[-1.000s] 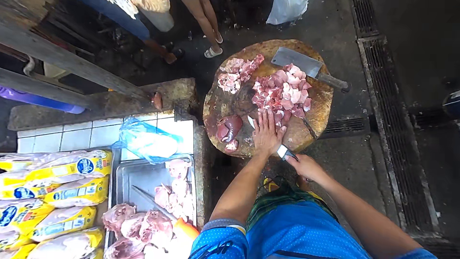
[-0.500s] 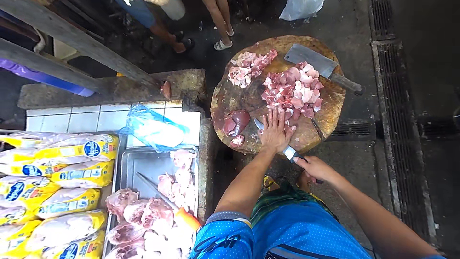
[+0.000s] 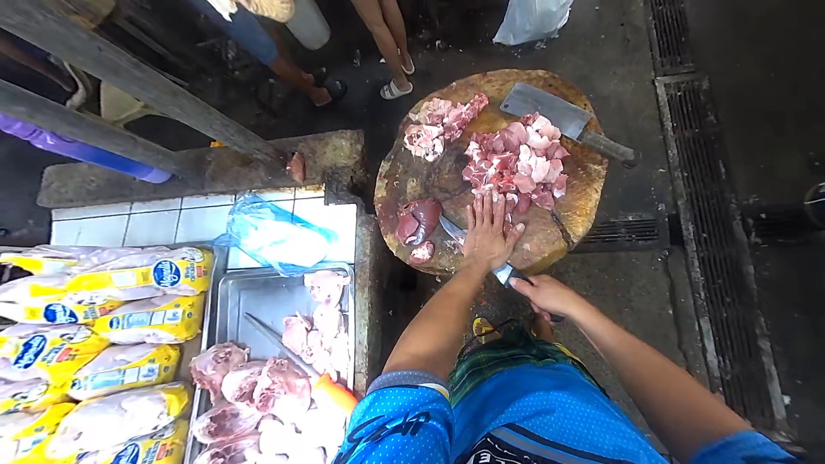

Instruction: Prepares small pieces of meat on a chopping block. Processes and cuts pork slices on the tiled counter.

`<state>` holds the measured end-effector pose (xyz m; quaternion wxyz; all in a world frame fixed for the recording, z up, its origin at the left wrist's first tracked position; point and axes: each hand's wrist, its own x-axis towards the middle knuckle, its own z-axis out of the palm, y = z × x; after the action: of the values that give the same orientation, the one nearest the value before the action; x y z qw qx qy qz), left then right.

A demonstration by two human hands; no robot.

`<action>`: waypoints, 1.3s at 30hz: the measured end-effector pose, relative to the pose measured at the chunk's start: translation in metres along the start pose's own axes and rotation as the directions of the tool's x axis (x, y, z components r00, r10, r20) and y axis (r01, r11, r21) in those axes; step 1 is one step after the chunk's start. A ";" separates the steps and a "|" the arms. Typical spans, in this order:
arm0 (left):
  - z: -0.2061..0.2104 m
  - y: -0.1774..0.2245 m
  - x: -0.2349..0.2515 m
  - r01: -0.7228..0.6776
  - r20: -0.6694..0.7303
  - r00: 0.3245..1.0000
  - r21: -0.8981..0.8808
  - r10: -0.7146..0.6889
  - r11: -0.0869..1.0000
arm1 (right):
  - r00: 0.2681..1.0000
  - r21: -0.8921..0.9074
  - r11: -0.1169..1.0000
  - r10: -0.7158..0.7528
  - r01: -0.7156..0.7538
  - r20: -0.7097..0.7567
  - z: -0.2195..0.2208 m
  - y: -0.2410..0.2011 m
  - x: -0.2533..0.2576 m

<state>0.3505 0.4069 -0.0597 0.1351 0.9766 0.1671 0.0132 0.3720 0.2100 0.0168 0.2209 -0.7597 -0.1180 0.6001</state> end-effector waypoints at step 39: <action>-0.070 -0.056 -0.097 0.157 0.173 0.978 -0.244 -0.117 0.957 | 0.921 0.039 0.985 -0.146 0.171 -0.361 0.056 0.052 -0.059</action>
<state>0.2360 0.4438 -0.0054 0.2733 0.9349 0.2204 -0.0513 0.2983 0.1496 0.0326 0.3127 -0.8357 -0.1160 0.4362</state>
